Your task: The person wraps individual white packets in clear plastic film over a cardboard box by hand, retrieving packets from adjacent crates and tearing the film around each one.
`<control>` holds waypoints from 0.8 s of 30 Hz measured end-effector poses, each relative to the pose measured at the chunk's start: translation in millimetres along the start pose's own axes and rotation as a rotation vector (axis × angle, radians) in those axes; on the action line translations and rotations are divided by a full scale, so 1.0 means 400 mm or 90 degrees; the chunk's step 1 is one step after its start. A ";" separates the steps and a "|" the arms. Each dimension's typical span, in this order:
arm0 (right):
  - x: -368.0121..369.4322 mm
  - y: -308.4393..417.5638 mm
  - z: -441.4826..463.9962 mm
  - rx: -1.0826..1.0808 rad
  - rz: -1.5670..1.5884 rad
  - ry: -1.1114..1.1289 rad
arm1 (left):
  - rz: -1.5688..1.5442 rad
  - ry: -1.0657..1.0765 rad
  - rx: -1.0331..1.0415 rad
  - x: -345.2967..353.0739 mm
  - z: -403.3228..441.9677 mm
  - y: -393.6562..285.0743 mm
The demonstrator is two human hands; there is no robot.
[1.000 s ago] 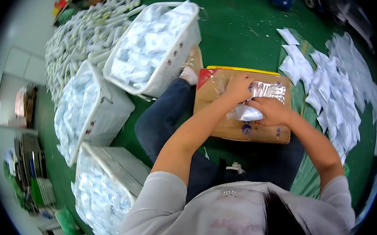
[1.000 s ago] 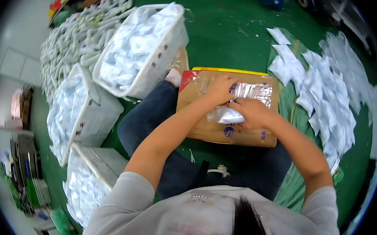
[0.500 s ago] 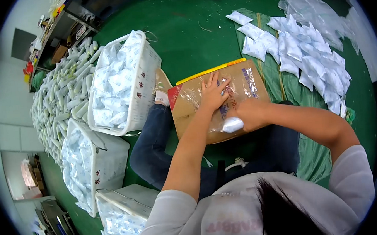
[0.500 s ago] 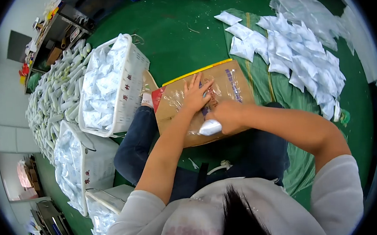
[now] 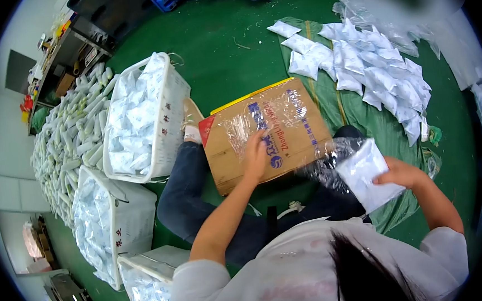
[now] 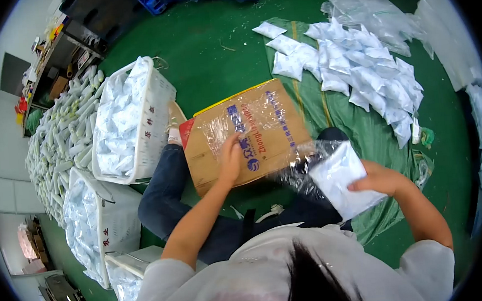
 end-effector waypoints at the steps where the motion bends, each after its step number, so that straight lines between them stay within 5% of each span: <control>1: -0.003 -0.003 0.011 0.028 0.076 -0.048 | -0.071 -0.042 -0.086 -0.024 -0.049 -0.007; 3: 0.030 0.002 0.058 0.040 0.136 -0.046 | -0.176 -0.004 -0.055 -0.013 -0.167 -0.229; 5: 0.101 0.018 0.131 0.009 0.132 0.011 | -0.019 0.095 0.076 0.017 -0.237 -0.470; 7: 0.207 0.095 0.180 -0.109 0.021 0.166 | 0.030 -0.021 0.088 0.060 -0.241 -0.508; 9: 0.255 0.179 0.221 -0.206 -0.320 0.215 | 0.066 0.009 -0.145 0.040 -0.233 -0.454; 11: 0.249 0.216 0.277 -0.196 -0.445 0.207 | 0.067 0.080 -0.225 0.015 -0.220 -0.366; 13: 0.187 0.260 0.327 -0.222 -0.015 0.102 | -0.359 0.034 -0.364 0.038 -0.239 -0.259; 16: 0.162 0.345 0.272 -0.479 0.071 -0.236 | -0.446 -0.169 -0.370 -0.028 -0.240 -0.209; 17: 0.197 0.295 0.298 -0.537 0.047 -0.241 | -0.468 -0.252 -0.359 -0.045 -0.248 -0.192; 20: 0.377 0.178 0.334 -0.422 -0.028 -0.198 | -0.574 -0.352 -0.353 -0.055 -0.235 -0.197; 24: 0.428 0.076 0.412 -0.405 0.635 -0.090 | -0.927 -0.216 -0.296 -0.022 -0.234 -0.280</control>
Point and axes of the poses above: each hand's wrist, its own z-axis towards the middle knuckle, its own x-axis out of the palm, y = z × x, the point moved 6 cm from there along z, towards the middle knuckle, and after that the axes turned 5 degrees about -x, right-handed, at the moved point
